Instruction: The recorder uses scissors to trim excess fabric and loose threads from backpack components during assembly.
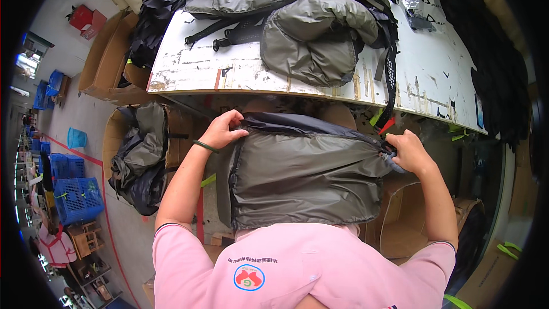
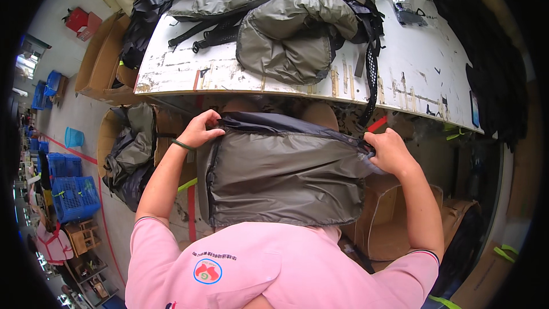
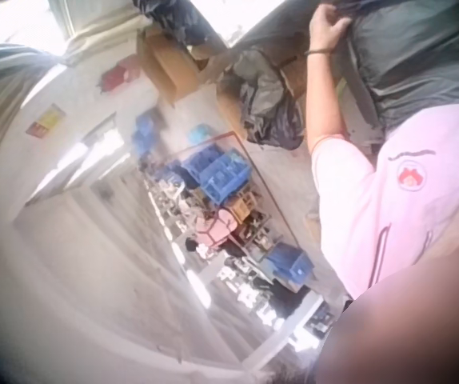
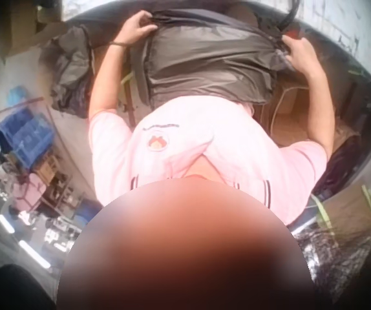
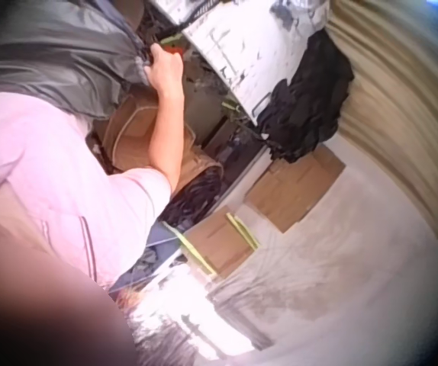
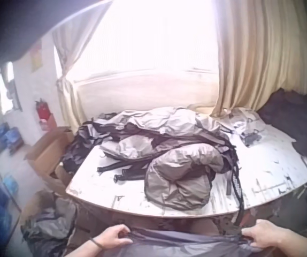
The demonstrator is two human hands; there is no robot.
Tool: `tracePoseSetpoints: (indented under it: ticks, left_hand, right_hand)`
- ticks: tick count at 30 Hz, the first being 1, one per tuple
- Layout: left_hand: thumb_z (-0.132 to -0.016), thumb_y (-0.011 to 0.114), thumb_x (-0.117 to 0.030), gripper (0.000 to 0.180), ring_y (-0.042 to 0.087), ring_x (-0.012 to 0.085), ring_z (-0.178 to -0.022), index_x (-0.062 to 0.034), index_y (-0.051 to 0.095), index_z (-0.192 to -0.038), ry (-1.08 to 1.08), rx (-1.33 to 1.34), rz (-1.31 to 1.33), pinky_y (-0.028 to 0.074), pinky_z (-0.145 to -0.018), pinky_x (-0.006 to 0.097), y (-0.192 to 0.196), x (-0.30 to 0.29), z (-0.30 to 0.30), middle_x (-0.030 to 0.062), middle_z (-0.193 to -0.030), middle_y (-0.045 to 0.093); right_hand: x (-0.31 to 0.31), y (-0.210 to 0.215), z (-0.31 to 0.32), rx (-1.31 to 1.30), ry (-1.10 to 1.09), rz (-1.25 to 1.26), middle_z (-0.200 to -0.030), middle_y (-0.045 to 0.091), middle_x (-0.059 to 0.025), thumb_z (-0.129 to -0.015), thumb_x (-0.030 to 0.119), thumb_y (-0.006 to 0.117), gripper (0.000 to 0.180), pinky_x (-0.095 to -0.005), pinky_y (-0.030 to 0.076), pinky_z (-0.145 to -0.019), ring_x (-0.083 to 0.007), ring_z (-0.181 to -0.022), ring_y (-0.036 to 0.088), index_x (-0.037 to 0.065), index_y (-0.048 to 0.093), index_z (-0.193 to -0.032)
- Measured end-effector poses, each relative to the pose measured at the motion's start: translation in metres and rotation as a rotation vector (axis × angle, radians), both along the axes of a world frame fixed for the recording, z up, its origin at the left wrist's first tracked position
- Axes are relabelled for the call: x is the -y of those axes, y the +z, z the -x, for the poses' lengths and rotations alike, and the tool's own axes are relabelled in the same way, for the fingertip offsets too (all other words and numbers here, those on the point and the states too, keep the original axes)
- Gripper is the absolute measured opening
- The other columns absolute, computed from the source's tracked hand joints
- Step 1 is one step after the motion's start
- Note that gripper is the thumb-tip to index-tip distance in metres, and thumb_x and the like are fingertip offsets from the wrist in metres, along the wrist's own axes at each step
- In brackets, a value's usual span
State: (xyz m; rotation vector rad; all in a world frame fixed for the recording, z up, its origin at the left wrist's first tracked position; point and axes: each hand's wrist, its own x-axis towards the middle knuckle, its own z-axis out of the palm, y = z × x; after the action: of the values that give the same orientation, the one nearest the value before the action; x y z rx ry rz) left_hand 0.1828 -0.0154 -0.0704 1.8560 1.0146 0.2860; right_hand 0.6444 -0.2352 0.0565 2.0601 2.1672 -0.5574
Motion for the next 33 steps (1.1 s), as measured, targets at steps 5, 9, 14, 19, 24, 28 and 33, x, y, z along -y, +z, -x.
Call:
tracePoseSetpoints:
  ticks: [5, 9, 14, 19, 24, 28, 33]
  left_hand:
    - [-0.074, 0.084, -0.009, 0.035, 0.048, 0.0070, -0.075, -0.0054, 0.055, -0.093, 0.003, 0.047, 0.284, 0.045, -0.070, 0.024, -0.003, -0.002, 0.012, -0.0027, -0.086, 0.053]
    - [-0.074, 0.080, -0.003, 0.029, 0.050, 0.0085, -0.080, -0.0076, 0.052, -0.080, -0.135, 0.149, 0.006, 0.044, -0.072, 0.024, -0.003, 0.003, 0.019, -0.0011, -0.092, 0.056]
    - [-0.078, 0.071, 0.004, 0.025, 0.053, 0.0097, -0.089, -0.0082, 0.050, -0.080, -0.122, 0.287, -0.369, 0.044, -0.079, 0.023, 0.025, 0.022, 0.018, 0.0022, -0.105, 0.061]
    - [-0.082, 0.066, 0.009, 0.026, 0.054, 0.0066, -0.088, -0.0082, 0.047, -0.089, 0.053, 0.522, 0.240, 0.044, -0.080, 0.022, 0.047, 0.036, 0.036, 0.0023, -0.102, 0.062]
    - [-0.082, 0.068, 0.005, 0.022, 0.059, 0.0047, -0.087, -0.0086, 0.057, -0.096, 0.180, 0.618, 0.712, 0.047, -0.082, 0.022, 0.062, 0.041, 0.033, -0.0025, -0.095, 0.063]
    - [-0.082, 0.068, 0.003, 0.022, 0.062, 0.0090, -0.087, -0.0061, 0.064, -0.101, 0.320, 0.655, 0.708, 0.049, -0.083, 0.025, 0.052, 0.047, 0.043, -0.0004, -0.095, 0.065]
    - [-0.082, 0.069, 0.001, 0.020, 0.063, 0.0095, -0.086, -0.0053, 0.066, -0.101, 0.384, 0.703, 0.759, 0.050, -0.083, 0.026, 0.058, 0.058, 0.042, 0.0006, -0.095, 0.067]
  right_hand:
    - [-0.002, -0.005, 0.002, -0.015, -0.016, -0.050, -0.072, 0.063, -0.0169, -0.067, 0.011, 0.070, 0.019, -0.0421, 0.045, -0.074, -0.0390, -0.072, 0.057, 0.006, 0.057, -0.080]
    - [-0.004, -0.015, 0.001, 0.018, -0.012, -0.037, -0.072, 0.063, -0.0165, -0.066, 0.010, 0.070, 0.021, -0.0423, 0.045, -0.075, -0.0391, -0.074, 0.058, 0.006, 0.056, -0.081]
    - [-0.008, -0.022, -0.001, 0.036, -0.031, -0.007, -0.076, 0.064, -0.0175, -0.066, 0.008, 0.070, 0.024, -0.0443, 0.046, -0.076, -0.0407, -0.076, 0.059, 0.006, 0.056, -0.086]
    - [-0.012, -0.027, -0.002, 0.041, -0.038, -0.023, -0.078, 0.065, -0.0183, -0.066, 0.007, 0.071, 0.027, -0.0475, 0.047, -0.077, -0.0413, -0.080, 0.060, 0.006, 0.056, -0.089]
    - [-0.017, -0.028, -0.001, 0.042, -0.031, -0.033, -0.079, 0.065, -0.0187, -0.066, 0.007, 0.072, 0.028, -0.0487, 0.048, -0.077, -0.0415, -0.081, 0.060, 0.005, 0.057, -0.090]
    - [-0.033, -0.005, 0.020, 0.024, -0.023, -0.081, -0.078, 0.064, -0.0147, -0.066, 0.022, 0.081, 0.033, -0.0454, 0.046, -0.072, -0.0374, -0.078, 0.059, 0.006, 0.058, -0.084]
    - [-0.062, 0.016, 0.088, -0.146, 0.145, -0.287, -0.074, 0.058, -0.0071, -0.063, 0.038, 0.086, 0.044, -0.0358, 0.036, -0.068, -0.0290, -0.071, 0.057, 0.008, 0.057, -0.074]
